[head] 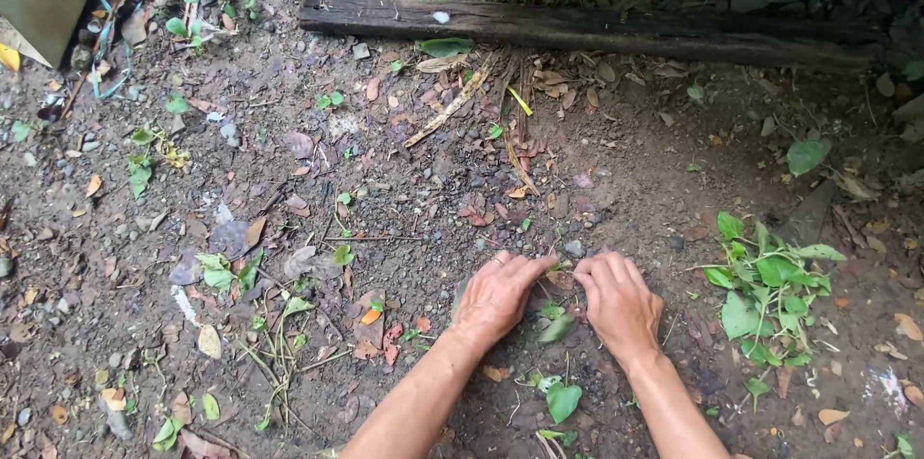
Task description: The recorder is clearing weeds or small plants from the soil near a wood pile and shelter.
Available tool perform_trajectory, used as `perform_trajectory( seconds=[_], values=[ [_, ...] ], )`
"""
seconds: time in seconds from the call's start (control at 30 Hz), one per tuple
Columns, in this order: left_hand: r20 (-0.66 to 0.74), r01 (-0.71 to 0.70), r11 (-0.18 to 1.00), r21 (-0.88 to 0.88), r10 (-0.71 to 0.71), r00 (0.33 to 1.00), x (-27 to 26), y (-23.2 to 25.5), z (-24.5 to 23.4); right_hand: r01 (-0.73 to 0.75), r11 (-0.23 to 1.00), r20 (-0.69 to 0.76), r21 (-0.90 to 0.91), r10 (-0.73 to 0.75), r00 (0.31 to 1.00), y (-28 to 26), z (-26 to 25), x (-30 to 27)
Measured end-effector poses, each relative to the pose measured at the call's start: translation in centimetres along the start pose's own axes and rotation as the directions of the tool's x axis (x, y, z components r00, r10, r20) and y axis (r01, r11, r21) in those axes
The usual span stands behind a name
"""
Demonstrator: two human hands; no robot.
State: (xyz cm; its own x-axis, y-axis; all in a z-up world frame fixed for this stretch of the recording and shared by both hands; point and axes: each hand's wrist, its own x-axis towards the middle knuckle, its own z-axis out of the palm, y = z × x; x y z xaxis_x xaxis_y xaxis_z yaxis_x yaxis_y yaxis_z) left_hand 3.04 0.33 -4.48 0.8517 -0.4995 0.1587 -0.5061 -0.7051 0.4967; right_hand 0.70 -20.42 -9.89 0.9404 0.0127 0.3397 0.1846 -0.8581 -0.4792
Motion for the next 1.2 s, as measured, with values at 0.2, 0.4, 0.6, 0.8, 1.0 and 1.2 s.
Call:
perform_trajectory(
  seconds=[0.2, 0.4, 0.6, 0.8, 1.0, 1.2],
  values=[
    [-0.096, 0.019, 0.995, -0.097, -0.029, 0.995, -0.4, -1.0, 0.0, -0.176, 0.978, -0.037, 0.108, 0.181, 0.983, -1.4, -0.2, 1.2],
    [-0.173, -0.066, 0.992, -0.108, 0.047, 0.984, -0.8, 1.1, -1.8, -0.092, 0.996, 0.061, 0.017, 0.091, 0.994, -2.4, 2.0, 2.8],
    [-0.170, -0.067, 0.994, -0.086, 0.052, 0.984, -1.0, -0.7, -1.8, -0.197, 0.980, 0.088, -0.013, 0.198, 0.976, -3.1, 3.0, 2.7],
    [-0.176, -0.034, 0.991, -0.132, 0.011, 0.984, -1.4, -0.8, -2.1, -0.193, 0.981, -0.055, -0.026, 0.192, 0.980, -4.3, 2.5, 3.4],
    [-0.209, -0.028, 0.987, -0.156, -0.006, 0.978, -1.7, -1.2, -2.1, -0.199, 0.979, 0.028, -0.046, 0.200, 0.979, -2.8, 3.5, 4.4],
    [-0.255, 0.000, 0.981, -0.193, -0.050, 0.966, -0.7, -0.7, -1.8, -0.275, 0.898, -0.082, 0.343, 0.321, 0.944, -3.6, 1.2, 2.6]
  ],
)
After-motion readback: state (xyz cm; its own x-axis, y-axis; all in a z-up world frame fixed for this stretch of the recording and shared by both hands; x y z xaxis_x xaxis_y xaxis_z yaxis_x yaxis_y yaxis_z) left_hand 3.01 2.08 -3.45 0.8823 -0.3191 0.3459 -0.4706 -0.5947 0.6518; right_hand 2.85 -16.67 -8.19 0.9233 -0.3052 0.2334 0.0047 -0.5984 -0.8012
